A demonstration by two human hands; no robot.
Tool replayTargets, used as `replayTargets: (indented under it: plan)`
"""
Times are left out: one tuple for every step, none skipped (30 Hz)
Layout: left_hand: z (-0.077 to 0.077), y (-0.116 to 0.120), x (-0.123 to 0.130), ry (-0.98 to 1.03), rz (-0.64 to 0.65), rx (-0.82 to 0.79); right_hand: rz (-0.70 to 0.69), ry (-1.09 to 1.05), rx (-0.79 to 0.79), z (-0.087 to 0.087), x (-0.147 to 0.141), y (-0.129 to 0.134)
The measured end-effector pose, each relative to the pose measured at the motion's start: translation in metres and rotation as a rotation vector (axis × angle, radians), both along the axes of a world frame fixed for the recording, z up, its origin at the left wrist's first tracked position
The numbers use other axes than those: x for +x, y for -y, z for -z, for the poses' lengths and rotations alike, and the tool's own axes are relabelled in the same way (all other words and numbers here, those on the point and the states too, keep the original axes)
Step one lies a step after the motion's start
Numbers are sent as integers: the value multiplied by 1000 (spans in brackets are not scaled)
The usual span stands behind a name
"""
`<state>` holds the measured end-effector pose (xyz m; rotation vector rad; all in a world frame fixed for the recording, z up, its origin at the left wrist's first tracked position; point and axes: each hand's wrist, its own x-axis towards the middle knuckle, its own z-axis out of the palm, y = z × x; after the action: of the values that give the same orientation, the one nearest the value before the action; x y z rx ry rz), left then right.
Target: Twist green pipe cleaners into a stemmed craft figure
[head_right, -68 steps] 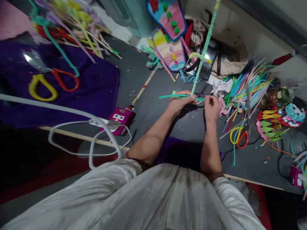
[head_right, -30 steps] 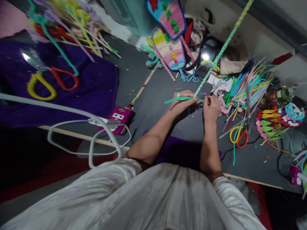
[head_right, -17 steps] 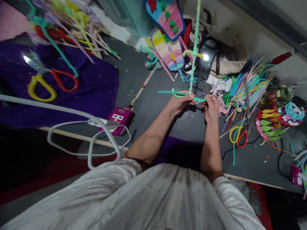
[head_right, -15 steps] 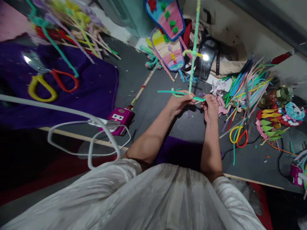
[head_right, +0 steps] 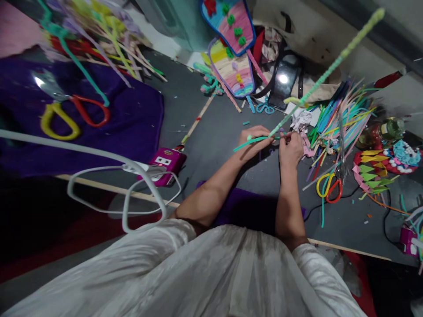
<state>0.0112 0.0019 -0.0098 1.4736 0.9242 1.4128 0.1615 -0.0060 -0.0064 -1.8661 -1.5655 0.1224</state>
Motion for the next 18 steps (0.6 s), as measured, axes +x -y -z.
replayTargets:
  plan:
    - [1,0,1,-14,7,47,13,15,-12,0,0,0]
    - [2,0,1,-25,14,82,25,23,-26,1,0,0]
    - [2,1,2,-36,20,102,35,26,-37,1,1,0]
    - [2,1,2,-44,28,110,40,23,-45,1,1,0]
    - [0,2,2,-51,36,102,41,13,-47,1,1,0]
    - [-1,3,3,-59,46,84,38,-2,-44,1,1,0]
    - [-3,5,3,-65,55,62,31,-20,-37,1,2,-1]
    - [-6,6,3,-74,63,35,24,-39,-27,1,2,-1]
    - [-8,7,3,-84,66,8,19,-58,-17,1,2,-1]
    - [-9,8,3,-89,70,-15,13,-77,-8,1,2,-1]
    - [-10,8,3,-88,71,-37,9,-93,-2,1,2,-1]
    - [-10,9,4,-80,71,-54,8,-107,2,1,2,-1]
    - [-10,8,4,-66,72,-63,9,-117,2,0,2,0]
    - [-9,8,4,-50,73,-70,10,-123,-1,0,2,0]
    - [-9,7,4,-35,76,-75,12,-125,-4,-1,1,0]
    - [-8,7,3,-19,74,-78,10,-125,-5,-2,1,1]
    - [-8,7,3,-7,67,-83,4,-125,-1,-2,1,1]
    - [-8,6,2,2,56,-97,-9,-125,6,-3,1,2]
